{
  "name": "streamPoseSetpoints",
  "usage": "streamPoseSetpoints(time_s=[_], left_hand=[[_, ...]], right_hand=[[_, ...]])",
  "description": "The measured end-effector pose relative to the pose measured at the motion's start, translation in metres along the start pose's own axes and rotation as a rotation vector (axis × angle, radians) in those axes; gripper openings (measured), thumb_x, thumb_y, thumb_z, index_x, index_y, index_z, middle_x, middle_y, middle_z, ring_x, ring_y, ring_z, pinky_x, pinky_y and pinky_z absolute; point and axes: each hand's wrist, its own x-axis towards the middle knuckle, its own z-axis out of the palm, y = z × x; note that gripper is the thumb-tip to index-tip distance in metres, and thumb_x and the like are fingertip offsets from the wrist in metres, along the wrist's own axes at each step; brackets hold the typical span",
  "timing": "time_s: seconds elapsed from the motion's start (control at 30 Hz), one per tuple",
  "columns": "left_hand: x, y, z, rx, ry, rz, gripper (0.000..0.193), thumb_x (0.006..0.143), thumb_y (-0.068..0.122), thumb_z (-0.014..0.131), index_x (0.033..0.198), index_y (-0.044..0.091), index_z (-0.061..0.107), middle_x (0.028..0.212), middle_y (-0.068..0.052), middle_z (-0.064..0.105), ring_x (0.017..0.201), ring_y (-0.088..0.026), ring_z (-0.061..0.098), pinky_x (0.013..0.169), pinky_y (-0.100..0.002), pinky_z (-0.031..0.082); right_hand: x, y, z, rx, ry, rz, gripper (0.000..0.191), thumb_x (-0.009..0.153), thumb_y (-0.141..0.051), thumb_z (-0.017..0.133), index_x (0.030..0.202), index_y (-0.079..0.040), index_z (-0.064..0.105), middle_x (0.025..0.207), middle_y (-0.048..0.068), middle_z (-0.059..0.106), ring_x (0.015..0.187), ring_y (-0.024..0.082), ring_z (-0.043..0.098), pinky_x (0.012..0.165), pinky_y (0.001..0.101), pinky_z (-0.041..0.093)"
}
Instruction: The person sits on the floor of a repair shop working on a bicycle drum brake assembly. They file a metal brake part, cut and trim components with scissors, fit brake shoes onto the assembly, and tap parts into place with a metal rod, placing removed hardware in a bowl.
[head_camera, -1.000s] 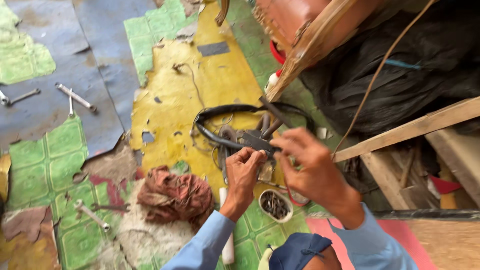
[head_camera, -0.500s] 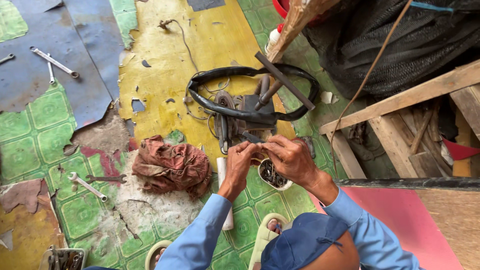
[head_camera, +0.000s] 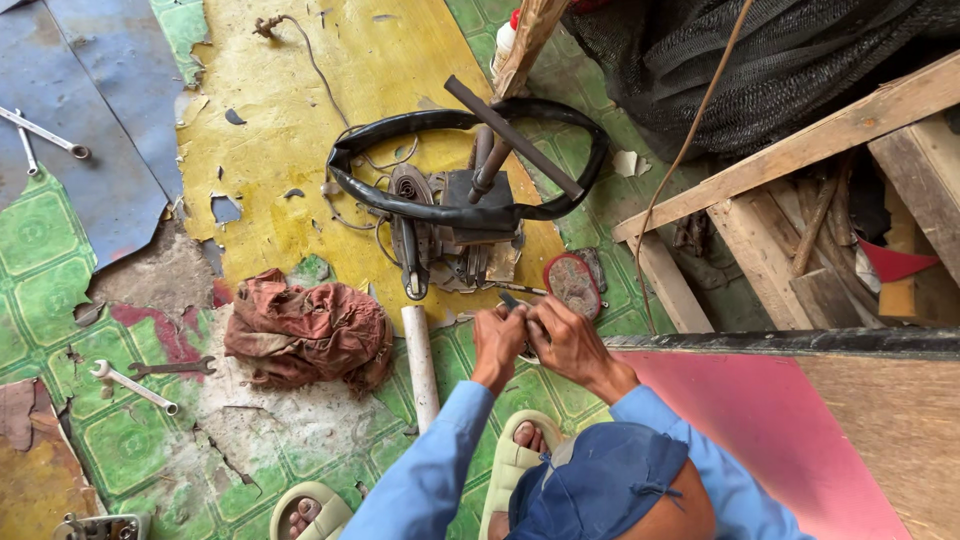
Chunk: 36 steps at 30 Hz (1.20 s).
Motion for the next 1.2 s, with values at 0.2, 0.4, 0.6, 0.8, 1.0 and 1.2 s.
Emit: streamPoseSetpoints(time_s=[0.2,0.4,0.6,0.8,1.0,1.2], left_hand=[[0.017,-0.022,-0.005,0.287,-0.101,0.089,0.041,0.090,0.033,0.070,0.073,-0.004,0.073,0.059,-0.016,0.065,0.052,-0.022,0.064,0.050,-0.038,0.048],[0.005,-0.031,0.014,0.260,-0.249,-0.065,0.042,0.094,0.038,0.065,0.081,-0.002,0.072,0.064,-0.013,0.069,0.053,-0.022,0.067,0.048,-0.039,0.055],[0.009,-0.036,-0.006,0.454,-0.252,-0.004,0.046,0.097,0.042,0.064,0.089,-0.003,0.074,0.071,-0.017,0.071,0.059,-0.024,0.069,0.055,-0.038,0.053],[0.010,0.009,-0.051,-0.054,-0.332,0.069,0.033,0.096,0.028,0.067,0.104,-0.003,0.074,0.082,-0.010,0.073,0.063,-0.015,0.065,0.052,-0.029,0.051],[0.000,0.044,-0.091,-0.441,-0.385,0.108,0.029,0.097,0.021,0.067,0.111,-0.004,0.068,0.094,-0.009,0.074,0.069,-0.013,0.068,0.055,-0.025,0.053],[0.001,0.061,-0.106,-0.564,-0.342,0.030,0.029,0.094,0.019,0.069,0.112,-0.003,0.066,0.091,-0.010,0.072,0.070,-0.017,0.069,0.057,-0.029,0.056]], right_hand=[[-0.033,0.009,0.013,0.182,0.083,0.080,0.006,0.089,-0.005,0.069,0.093,-0.001,0.067,0.088,0.012,0.069,0.080,0.024,0.069,0.070,0.0376,0.055],[-0.022,0.022,-0.001,0.366,0.204,0.425,0.012,0.095,-0.007,0.067,0.103,0.000,0.073,0.088,0.007,0.074,0.068,0.013,0.073,0.060,0.0276,0.056],[-0.010,0.011,-0.011,0.364,0.203,0.333,0.014,0.095,-0.007,0.068,0.105,0.000,0.074,0.091,0.008,0.076,0.074,0.012,0.076,0.063,0.0255,0.059],[0.021,-0.005,-0.012,0.422,0.077,0.449,0.018,0.092,-0.010,0.068,0.106,-0.001,0.075,0.090,0.009,0.077,0.074,0.015,0.075,0.058,0.0310,0.056],[0.058,-0.025,0.002,0.232,0.003,0.092,0.017,0.088,-0.008,0.070,0.101,0.000,0.077,0.092,0.015,0.077,0.084,0.024,0.075,0.073,0.0371,0.059],[0.099,-0.032,0.002,0.226,-0.115,0.054,0.017,0.088,-0.007,0.068,0.101,0.000,0.076,0.093,0.016,0.077,0.081,0.024,0.077,0.073,0.0363,0.061]])
